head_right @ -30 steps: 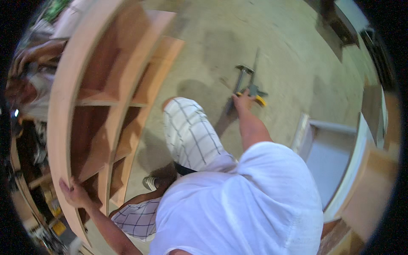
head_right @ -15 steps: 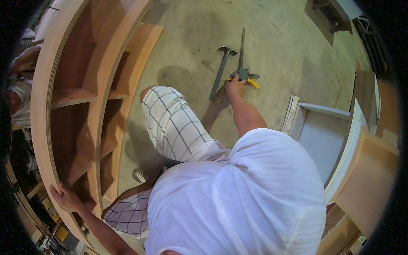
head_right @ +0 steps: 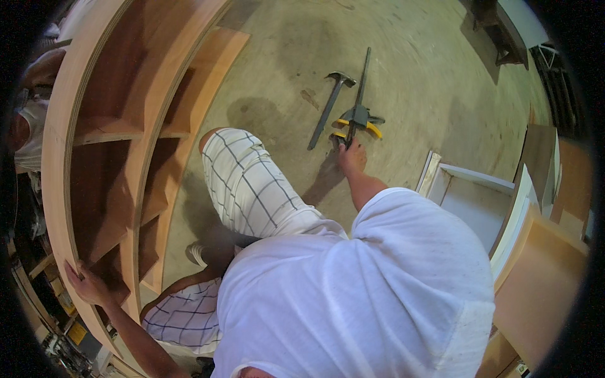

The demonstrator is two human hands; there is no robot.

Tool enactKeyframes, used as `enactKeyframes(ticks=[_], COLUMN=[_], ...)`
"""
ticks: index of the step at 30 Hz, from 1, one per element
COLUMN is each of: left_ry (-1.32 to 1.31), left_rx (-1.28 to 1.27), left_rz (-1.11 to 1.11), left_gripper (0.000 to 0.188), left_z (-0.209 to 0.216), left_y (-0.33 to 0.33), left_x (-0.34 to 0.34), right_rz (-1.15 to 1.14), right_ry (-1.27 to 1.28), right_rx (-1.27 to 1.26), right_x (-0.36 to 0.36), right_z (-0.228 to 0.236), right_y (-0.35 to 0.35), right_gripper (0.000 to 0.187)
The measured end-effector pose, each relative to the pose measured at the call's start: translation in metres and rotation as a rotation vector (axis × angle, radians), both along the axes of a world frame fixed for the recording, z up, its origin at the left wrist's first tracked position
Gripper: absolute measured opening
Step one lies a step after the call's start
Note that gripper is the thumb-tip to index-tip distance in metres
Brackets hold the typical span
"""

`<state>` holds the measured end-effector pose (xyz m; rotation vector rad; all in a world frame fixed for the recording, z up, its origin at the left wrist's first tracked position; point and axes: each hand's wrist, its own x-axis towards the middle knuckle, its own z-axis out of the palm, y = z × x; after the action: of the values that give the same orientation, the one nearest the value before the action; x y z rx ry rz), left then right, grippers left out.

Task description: The person sits on the floor and uses a hammer to tap nails into a large wooden panel while a coworker uses a power drill to fasten screws. The person repositions the panel and continues hammering as the coworker drills additional fasteners.

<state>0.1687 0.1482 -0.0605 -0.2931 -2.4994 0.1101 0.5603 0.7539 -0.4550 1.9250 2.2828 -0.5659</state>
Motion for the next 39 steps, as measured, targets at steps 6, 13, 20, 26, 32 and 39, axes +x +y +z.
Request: enactKeyframes(ticks=[6,13,20,26,32,39], left_ry=[-0.101,-0.095,0.002,-0.090,-0.285,-0.666], left_rx=[0.130,0.135,0.029,0.185,0.293,0.210], left_rz=[-0.063,-0.109,-0.024,-0.095,-0.057,0.122], left_gripper=[0.064,0.049,0.054,0.053,0.051,0.048], left_z=[0.006,0.017,0.034,0.052,0.085,0.140], left_y=[0.022,0.026,0.018,0.007,0.024,0.002], left_x=[-0.003,-0.005,0.015,0.002,-0.006,-0.072], right_rz=[0.104,-0.011,0.385,0.283,-0.114,0.187], right_ry=[0.030,-0.161,-0.261,0.260,0.932,1.709], right_rx=[0.105,-0.197,-0.109,-0.176,-0.486,-0.456], right_x=[-0.037,-0.133,-0.137,-0.147,-0.168,-0.180], right_z=[0.002,0.037,0.027,-0.028,0.041,0.266], right_y=[0.035,0.043,0.019,0.033,0.084,0.099], right_gripper=[0.051,0.070,0.069,0.033,0.030,0.061])
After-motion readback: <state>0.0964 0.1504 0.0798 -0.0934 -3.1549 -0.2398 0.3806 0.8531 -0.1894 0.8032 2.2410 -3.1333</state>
